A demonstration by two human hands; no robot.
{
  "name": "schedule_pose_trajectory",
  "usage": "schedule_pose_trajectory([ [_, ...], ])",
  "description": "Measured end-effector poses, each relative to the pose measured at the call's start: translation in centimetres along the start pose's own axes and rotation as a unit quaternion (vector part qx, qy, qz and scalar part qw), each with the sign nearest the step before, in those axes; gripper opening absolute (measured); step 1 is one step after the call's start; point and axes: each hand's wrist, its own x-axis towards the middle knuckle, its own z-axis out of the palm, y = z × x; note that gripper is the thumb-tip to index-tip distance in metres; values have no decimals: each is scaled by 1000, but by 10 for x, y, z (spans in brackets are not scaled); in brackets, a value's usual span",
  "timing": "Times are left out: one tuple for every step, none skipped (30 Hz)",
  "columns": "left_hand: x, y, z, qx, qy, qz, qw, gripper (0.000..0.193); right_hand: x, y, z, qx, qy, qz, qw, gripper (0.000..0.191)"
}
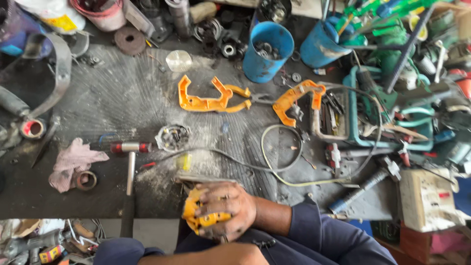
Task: The person first wipes their hands with a rag, then works on a yellow circular plastic housing from a power tool on a cluttered workbench. They fit small components into the housing, drive a screw with a screwdriver, pick up small parts from the bench, and press parts into place by hand.
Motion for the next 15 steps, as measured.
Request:
schedule_pose_trajectory([
  [-2,0,0,-5,-6,-4,1000,39,-1,-1,1,6,2,6,1000,24],
  [-2,1,2,-10,-15,-6,1000,40,-1,-2,2,5,4,11,1000,25],
  [-3,2,3,-17,-24,-8,1000,40,-2,-6,3,9,-2,24,1000,28],
  [-4,3,5,-24,-32,-9,999,41,-2,-8,2,12,-9,34,999,31],
  [-4,5,6,-28,-42,-13,999,42,-2,-9,1,16,-14,39,999,34],
  [-6,8,7,-33,-54,-17,998,42,-1,-10,0,24,-23,77,996,34],
  [-8,12,8,-35,-63,-27,997,43,1,-12,-1,38,-30,119,992,35],
  [-11,15,6,-31,-65,-39,997,43,0,-19,0,59,-40,165,984,37],
  [-15,19,7,-19,-60,-61,996,44,0,-26,0,72,-28,161,984,43],
  [-20,23,8,25,-41,-98,994,44,2,-29,-2,85,-17,156,984,48],
  [-27,29,9,93,-15,-143,985,45,4,-33,-3,94,-8,145,985,54],
  [-34,36,11,150,5,-178,973,45,3,-40,-5,50,-30,155,986,49],
  [-40,39,12,218,19,-198,955,51,1,-49,-7,6,-48,166,985,43],
  [-46,42,13,253,23,-174,951,46,-1,-59,-8,-35,-65,180,981,37],
  [-50,43,14,286,30,-149,946,40,-2,-66,-9,-61,-74,196,976,40],
])
